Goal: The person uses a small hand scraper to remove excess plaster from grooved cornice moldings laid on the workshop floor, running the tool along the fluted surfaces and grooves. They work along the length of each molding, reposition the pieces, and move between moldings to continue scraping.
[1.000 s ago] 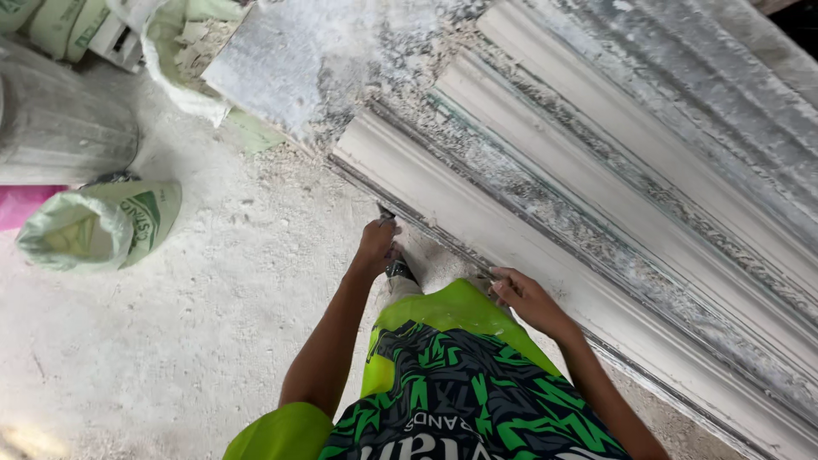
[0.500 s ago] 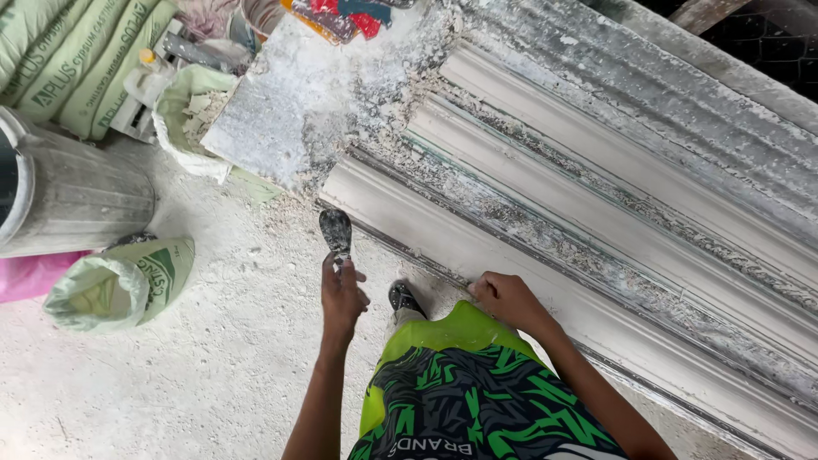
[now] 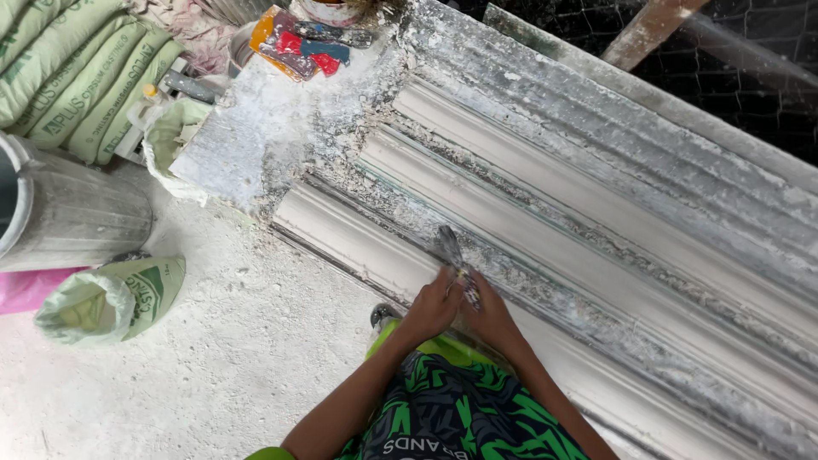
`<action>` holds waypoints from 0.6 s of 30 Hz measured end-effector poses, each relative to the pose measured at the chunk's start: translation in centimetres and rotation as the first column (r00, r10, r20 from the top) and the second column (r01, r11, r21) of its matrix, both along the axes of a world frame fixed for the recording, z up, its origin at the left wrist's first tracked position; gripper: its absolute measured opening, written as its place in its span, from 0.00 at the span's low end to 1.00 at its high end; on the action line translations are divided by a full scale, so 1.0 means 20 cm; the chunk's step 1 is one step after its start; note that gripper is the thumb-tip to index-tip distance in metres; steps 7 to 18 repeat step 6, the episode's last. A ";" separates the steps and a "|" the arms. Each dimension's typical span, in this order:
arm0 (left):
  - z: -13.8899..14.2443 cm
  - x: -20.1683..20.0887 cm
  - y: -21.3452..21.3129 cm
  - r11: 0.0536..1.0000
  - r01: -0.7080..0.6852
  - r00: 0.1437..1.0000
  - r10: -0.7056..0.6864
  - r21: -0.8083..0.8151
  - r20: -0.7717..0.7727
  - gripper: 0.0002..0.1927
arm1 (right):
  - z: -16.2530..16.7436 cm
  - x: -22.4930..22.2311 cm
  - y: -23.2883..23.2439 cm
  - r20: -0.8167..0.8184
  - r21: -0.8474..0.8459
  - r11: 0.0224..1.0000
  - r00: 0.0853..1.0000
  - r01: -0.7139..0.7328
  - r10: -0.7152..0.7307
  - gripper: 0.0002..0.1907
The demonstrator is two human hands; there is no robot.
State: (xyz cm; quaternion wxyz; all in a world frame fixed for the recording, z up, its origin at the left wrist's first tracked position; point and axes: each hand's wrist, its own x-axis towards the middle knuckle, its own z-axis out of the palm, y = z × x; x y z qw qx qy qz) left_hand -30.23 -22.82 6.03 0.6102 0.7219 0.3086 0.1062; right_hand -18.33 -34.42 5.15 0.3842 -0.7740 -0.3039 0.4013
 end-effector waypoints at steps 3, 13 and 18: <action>0.00 0.01 0.02 0.990 0.089 0.987 -0.073 0.113 -0.141 0.20 | -0.14 0.11 -0.16 0.015 -0.080 0.997 1.000 -0.007 0.009 0.34; 0.04 -0.01 0.07 0.960 0.056 0.969 0.014 0.274 -0.246 0.26 | -0.31 0.23 -0.14 0.037 0.064 0.992 0.994 -0.105 0.103 0.32; 0.04 -0.01 0.07 0.960 0.056 0.969 0.014 0.274 -0.246 0.26 | -0.31 0.23 -0.14 0.037 0.064 0.992 0.994 -0.105 0.103 0.32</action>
